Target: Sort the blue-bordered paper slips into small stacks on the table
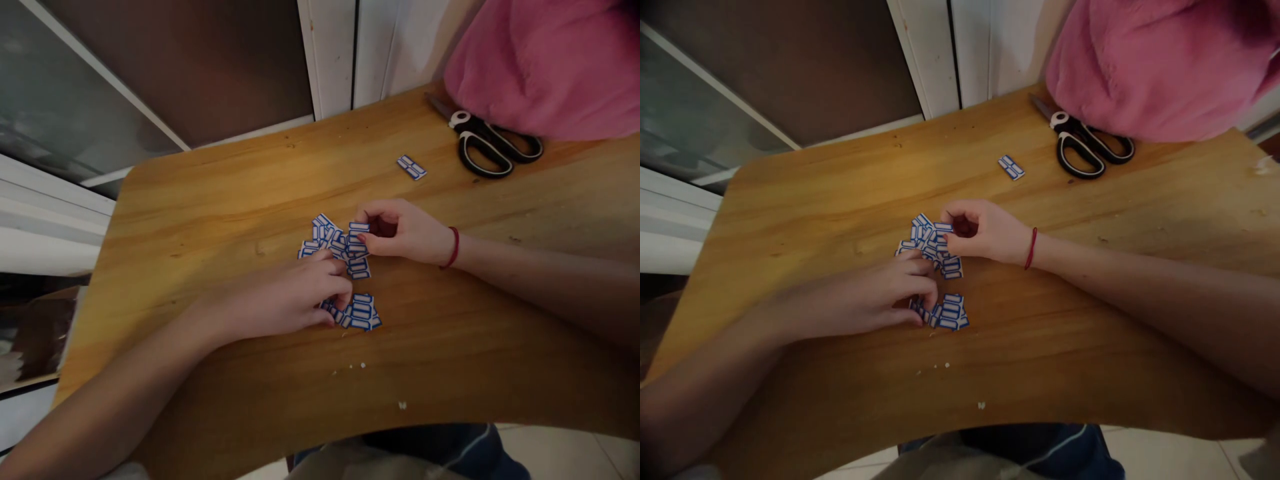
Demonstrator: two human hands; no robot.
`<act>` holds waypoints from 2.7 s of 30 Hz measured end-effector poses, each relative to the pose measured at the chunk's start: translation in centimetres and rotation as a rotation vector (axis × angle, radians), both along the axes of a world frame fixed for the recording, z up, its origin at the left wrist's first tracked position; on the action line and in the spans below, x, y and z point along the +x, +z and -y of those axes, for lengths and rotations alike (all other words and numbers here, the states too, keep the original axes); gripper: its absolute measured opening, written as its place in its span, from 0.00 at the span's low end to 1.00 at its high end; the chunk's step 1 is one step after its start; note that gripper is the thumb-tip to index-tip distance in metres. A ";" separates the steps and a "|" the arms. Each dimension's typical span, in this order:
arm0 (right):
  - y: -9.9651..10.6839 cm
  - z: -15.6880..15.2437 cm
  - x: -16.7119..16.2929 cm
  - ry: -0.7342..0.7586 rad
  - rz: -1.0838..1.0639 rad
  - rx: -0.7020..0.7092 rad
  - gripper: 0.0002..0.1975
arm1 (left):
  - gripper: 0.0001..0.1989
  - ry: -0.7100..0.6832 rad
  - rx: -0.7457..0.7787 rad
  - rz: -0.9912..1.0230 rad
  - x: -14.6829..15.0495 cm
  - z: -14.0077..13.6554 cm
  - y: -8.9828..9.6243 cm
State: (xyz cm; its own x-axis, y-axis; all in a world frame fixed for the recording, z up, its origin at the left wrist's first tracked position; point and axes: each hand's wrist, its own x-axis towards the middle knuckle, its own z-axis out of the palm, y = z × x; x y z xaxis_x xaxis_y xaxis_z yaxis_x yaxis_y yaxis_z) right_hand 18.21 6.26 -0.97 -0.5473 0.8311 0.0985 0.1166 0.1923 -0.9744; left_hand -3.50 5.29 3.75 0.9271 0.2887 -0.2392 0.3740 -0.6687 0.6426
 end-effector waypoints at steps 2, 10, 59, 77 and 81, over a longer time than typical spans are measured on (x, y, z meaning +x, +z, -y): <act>0.0 0.1 -0.1 -0.006 -0.029 0.003 0.13 | 0.05 0.013 -0.059 -0.006 0.0 -0.3 0.6; -0.3 0.0 -0.2 0.017 -0.105 -0.177 0.13 | 0.06 0.501 -0.151 0.278 -0.4 -2.3 1.4; -0.2 -0.3 -0.5 -0.151 -0.200 -0.231 0.13 | 0.03 0.316 -0.207 -0.061 0.8 0.9 0.1; -0.2 -0.2 -0.5 -0.157 -0.217 -0.248 0.13 | 0.07 0.364 0.199 0.059 1.9 3.9 -1.9; -0.1 -0.2 -0.4 -0.153 -0.210 -0.234 0.14 | 0.07 0.333 0.203 0.090 2.2 3.6 -1.4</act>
